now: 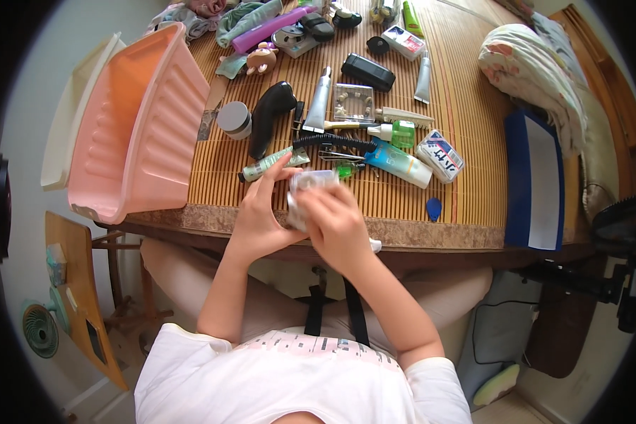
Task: The person wipes a translucent pink tube, a toothbrush package, and a small silver metal object using a white cloth and places items into a pink plastic bin.
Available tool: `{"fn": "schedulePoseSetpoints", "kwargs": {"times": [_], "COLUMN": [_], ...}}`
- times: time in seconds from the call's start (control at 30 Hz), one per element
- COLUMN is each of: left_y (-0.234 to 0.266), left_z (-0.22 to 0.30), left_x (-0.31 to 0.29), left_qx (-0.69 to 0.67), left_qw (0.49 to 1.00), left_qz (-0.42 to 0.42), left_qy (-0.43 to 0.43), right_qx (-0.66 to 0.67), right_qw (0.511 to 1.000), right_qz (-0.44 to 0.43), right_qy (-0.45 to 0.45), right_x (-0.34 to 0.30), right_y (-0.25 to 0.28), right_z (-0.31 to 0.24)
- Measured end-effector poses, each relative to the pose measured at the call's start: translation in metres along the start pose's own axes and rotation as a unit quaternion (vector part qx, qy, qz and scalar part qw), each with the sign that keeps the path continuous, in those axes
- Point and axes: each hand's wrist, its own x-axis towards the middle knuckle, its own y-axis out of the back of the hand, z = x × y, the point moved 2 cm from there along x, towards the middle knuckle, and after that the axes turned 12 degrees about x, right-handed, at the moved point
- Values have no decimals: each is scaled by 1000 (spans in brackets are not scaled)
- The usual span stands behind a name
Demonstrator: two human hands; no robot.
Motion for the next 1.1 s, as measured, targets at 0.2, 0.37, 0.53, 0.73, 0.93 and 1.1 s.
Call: {"fn": "schedulePoseSetpoints", "kwargs": {"times": [0.2,0.37,0.53,0.73,0.93,1.1], "left_y": [0,-5,-1,-4,-4,-7], "left_z": [0,1,-3,1,-1,-8], "left_x": [-1,-3,-2,-2,-5,-6], "left_qx": [10,-19,-16,32,49,43], "left_qw": [1000,999,1000,999,998,999], "left_qz": [-8,4,2,-6,0,23], "left_qy": [-8,34,24,22,27,-11], "right_qx": [-16,-13,-46,-59,-43,-23], "right_qw": [1000,997,998,990,992,994], "right_qz": [-6,68,40,119,107,86], "right_qy": [-2,-27,-33,-40,-54,-67], "right_x": [-17,18,-38,4,-40,-42], "right_y": [7,1,7,12,13,15], "right_z": [-2,19,-15,27,5,-7]}}
